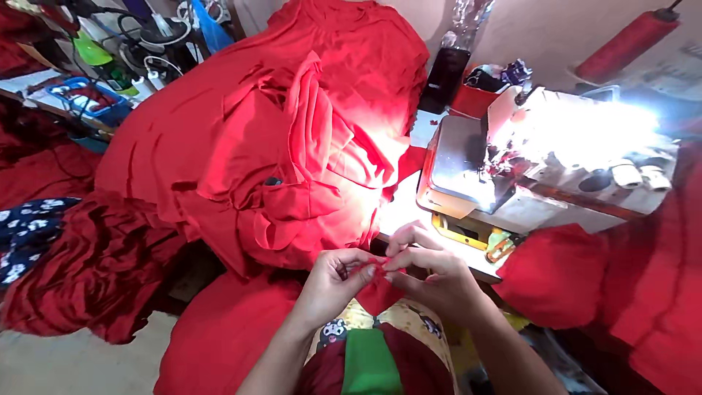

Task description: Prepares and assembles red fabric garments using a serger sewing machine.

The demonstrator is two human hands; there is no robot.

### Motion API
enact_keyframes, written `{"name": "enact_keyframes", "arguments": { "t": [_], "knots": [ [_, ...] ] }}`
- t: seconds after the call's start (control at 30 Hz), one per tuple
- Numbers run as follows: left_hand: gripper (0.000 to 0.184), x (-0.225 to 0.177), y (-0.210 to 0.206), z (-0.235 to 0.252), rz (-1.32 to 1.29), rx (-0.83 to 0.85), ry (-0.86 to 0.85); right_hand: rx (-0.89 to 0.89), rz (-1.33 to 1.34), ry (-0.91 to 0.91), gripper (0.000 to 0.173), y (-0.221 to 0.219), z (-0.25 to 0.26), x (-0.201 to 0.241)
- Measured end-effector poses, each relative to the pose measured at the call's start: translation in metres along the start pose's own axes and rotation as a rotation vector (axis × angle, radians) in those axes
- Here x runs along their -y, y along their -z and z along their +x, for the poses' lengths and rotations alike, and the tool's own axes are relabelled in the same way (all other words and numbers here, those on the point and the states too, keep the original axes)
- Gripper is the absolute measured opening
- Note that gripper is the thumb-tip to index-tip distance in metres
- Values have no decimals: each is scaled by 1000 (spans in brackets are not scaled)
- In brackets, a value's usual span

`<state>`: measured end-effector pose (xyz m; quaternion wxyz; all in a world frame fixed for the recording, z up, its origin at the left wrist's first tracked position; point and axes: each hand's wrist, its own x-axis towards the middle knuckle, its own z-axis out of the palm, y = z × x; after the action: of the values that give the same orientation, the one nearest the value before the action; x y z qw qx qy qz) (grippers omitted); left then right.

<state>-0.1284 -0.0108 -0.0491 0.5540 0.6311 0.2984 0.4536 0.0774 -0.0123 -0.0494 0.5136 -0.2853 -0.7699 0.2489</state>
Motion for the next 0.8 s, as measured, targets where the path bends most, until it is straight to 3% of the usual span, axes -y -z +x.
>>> {"name": "enact_keyframes", "arguments": {
  "t": [0.1, 0.23, 0.33, 0.43, 0.5, 0.57, 0.6, 0.7, 0.77, 0.8],
  "knots": [
    [14, 1, 2, 1, -27, 66, -5, 51, 101, -125, 9, 2, 0, 6],
    [9, 8, 1, 3, -4, 81, -138, 220, 107, -380, 18, 9, 1, 17],
    [19, 13, 3, 7, -105, 141, -157, 214, 60, -301, 17, 15, 2, 16],
    [41, 24, 24, 11, -419, 458, -211, 160, 307, -204, 15, 23, 3, 11],
    [21, 27, 33, 12, -513, 581, -325, 162, 642, -246, 15, 26, 1, 10],
    [20, 25, 42, 15, -268, 614, -429, 116, 780, -235, 15, 27, 0, 13],
    [25, 21, 45, 16, -70, 595, -446, 73, 680, -195, 16, 27, -1, 18],
    [54, 8, 27, 15, 484, 380, -364, -2, -48, -1, 25, 24, -1, 31],
    [65, 9, 0, 18, 675, 140, -396, -45, -462, 95, 22, 16, -3, 40],
    [61, 14, -11, 22, 695, 21, -466, -63, -577, 127, 19, 12, -5, 43]
  ]
}}
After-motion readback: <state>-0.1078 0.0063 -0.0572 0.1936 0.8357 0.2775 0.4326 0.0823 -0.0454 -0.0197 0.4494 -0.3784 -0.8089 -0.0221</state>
